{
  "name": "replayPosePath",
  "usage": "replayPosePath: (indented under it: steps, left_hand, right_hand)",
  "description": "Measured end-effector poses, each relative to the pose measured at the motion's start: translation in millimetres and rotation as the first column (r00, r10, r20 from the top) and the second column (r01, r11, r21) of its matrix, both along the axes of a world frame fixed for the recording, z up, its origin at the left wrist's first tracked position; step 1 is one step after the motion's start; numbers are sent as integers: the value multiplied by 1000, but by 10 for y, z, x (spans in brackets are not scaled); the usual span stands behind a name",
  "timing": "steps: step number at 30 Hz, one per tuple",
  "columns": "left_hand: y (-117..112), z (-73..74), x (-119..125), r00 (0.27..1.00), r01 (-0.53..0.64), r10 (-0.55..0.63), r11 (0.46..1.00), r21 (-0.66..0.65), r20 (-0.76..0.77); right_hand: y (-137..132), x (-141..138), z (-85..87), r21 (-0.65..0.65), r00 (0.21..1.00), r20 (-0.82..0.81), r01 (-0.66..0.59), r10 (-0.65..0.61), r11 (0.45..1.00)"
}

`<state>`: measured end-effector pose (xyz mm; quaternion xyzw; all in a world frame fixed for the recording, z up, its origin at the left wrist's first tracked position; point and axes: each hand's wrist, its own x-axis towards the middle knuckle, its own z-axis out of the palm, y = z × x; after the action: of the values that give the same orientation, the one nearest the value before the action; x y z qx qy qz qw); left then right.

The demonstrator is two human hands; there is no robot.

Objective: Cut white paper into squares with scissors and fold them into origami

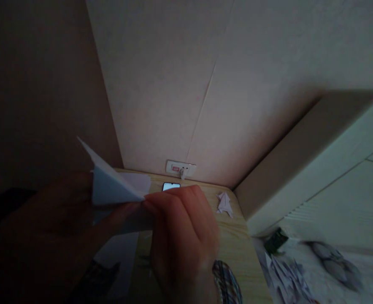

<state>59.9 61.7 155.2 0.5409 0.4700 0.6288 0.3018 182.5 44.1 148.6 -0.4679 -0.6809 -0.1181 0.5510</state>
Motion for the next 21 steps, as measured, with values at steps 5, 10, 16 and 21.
replayPosePath:
  steps: [5, 10, 16, 21]
  left_hand:
    - [17, -18, 8, 997, -21, 23, 999, 27, -79]
    - [93, -20, 6, 994, 71, -57, 985, 159, -88]
    - [127, 23, -75, 951, -36, 114, 964, 264, -286]
    - [282, 91, -136, 989, -5, 27, 989, 149, -145]
  right_hand:
    - [15, 11, 3, -12, 998, 61, 31, -31, 999]
    - [27, 47, 17, -73, 996, 87, -32, 38, 997]
    - [24, 121, 43, -96, 985, 161, -53, 68, 994]
    - [33, 123, 58, -144, 994, 76, -68, 79, 987]
